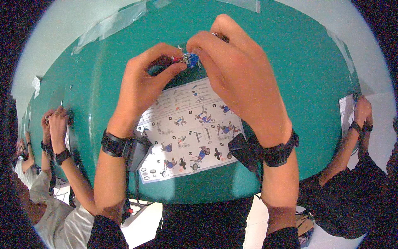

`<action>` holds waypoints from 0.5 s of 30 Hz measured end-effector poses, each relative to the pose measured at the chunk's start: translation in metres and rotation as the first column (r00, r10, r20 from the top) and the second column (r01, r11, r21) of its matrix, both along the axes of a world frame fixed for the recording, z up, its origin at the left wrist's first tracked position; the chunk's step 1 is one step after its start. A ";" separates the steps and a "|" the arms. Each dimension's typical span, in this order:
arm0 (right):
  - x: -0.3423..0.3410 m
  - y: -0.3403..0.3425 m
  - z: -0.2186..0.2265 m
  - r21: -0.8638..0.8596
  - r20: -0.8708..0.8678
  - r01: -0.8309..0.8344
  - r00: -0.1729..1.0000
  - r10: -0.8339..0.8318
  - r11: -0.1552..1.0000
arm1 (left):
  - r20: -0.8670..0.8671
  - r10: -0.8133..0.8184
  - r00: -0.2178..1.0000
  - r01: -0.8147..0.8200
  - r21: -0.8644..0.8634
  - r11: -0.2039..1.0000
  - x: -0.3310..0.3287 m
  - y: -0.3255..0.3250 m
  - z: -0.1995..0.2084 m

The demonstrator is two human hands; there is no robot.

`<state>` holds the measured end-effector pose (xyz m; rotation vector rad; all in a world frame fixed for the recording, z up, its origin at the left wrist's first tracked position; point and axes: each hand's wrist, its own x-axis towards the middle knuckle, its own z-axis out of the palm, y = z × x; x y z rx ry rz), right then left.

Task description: The person is assembling a small toy motorcycle using instructions.

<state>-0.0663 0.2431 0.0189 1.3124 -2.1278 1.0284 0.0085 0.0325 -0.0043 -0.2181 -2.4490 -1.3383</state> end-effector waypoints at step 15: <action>0.016 -0.008 0.006 0.131 -0.087 0.089 0.993 -0.078 0.987 | -0.010 0.011 1.000 -0.011 0.056 0.998 0.003 0.001 -0.002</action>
